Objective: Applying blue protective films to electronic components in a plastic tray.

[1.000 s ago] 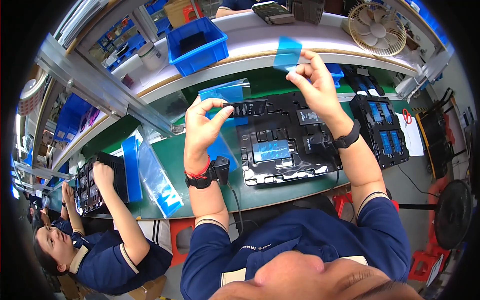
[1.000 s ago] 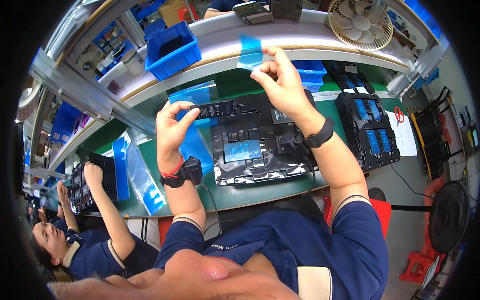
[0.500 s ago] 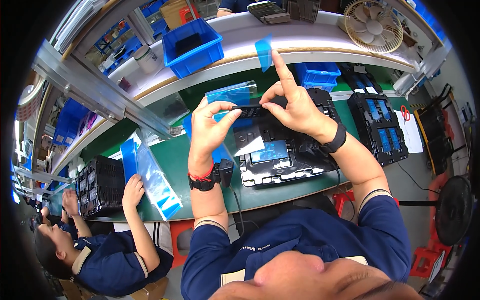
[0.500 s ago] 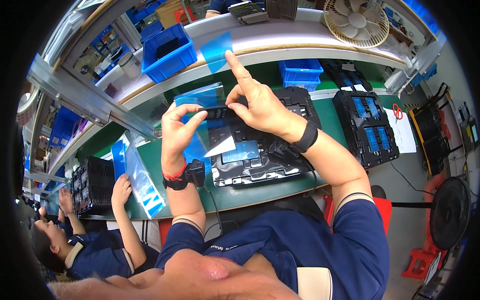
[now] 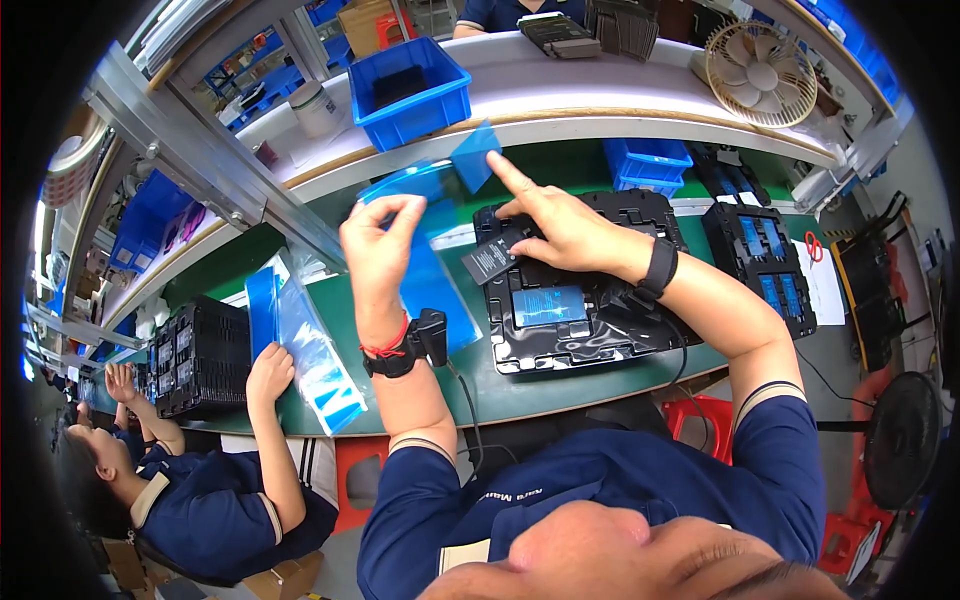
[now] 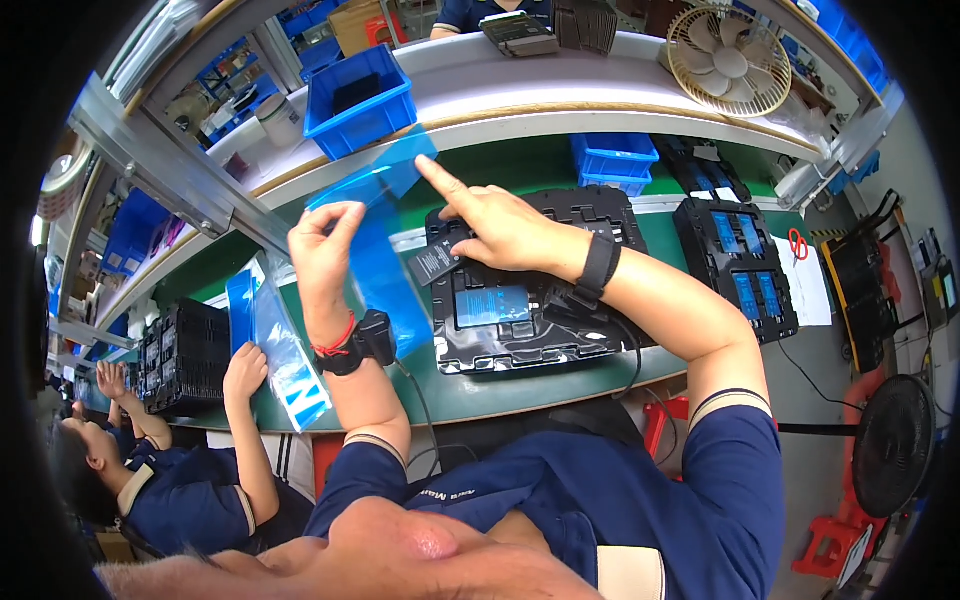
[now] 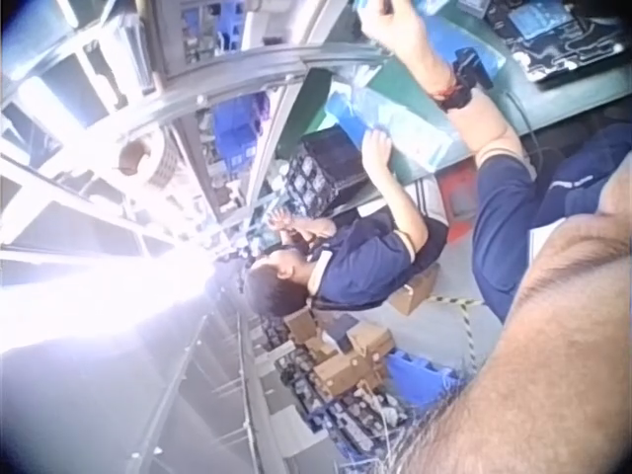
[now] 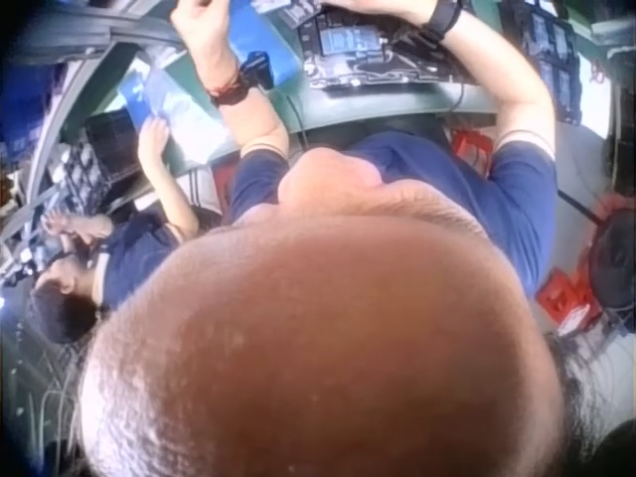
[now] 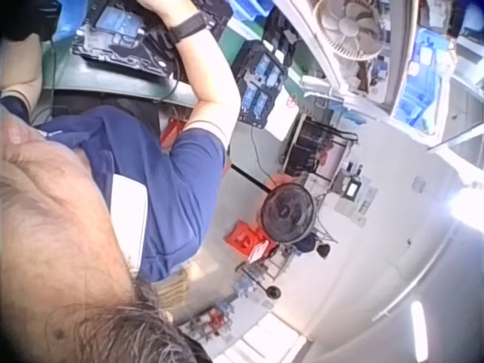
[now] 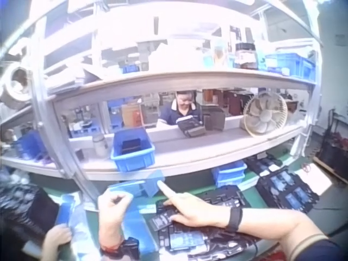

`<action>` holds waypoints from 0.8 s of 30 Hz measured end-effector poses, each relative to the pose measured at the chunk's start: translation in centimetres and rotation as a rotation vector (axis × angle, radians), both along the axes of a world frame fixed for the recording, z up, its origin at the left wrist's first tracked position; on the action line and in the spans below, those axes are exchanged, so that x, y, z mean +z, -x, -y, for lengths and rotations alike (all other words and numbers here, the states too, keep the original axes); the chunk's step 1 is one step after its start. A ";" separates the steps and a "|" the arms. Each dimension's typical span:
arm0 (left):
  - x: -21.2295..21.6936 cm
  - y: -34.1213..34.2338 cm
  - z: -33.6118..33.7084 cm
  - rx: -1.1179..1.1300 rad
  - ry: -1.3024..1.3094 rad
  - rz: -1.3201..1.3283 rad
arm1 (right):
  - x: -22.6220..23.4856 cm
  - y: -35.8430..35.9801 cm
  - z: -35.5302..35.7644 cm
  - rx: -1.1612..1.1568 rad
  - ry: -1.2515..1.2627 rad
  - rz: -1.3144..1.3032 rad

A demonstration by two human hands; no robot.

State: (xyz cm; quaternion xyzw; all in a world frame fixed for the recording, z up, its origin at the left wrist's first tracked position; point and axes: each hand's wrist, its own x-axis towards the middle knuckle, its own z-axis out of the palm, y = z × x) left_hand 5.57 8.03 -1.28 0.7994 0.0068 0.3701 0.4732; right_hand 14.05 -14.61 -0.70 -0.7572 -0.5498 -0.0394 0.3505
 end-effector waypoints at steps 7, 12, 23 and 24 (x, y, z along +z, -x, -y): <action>-0.7 1.5 -3.6 0.279 0.104 0.146 | 0.4 0.2 -0.7 0.091 0.253 0.030; -1.1 1.3 -3.6 0.253 0.173 0.157 | 0.4 0.1 -0.4 0.145 0.111 -0.347; 0.0 1.1 -1.8 0.229 0.123 0.186 | 0.9 0.9 2.3 0.000 0.179 0.294; 0.0 1.1 -1.8 0.237 0.092 0.183 | 1.1 1.2 2.3 0.006 0.177 0.291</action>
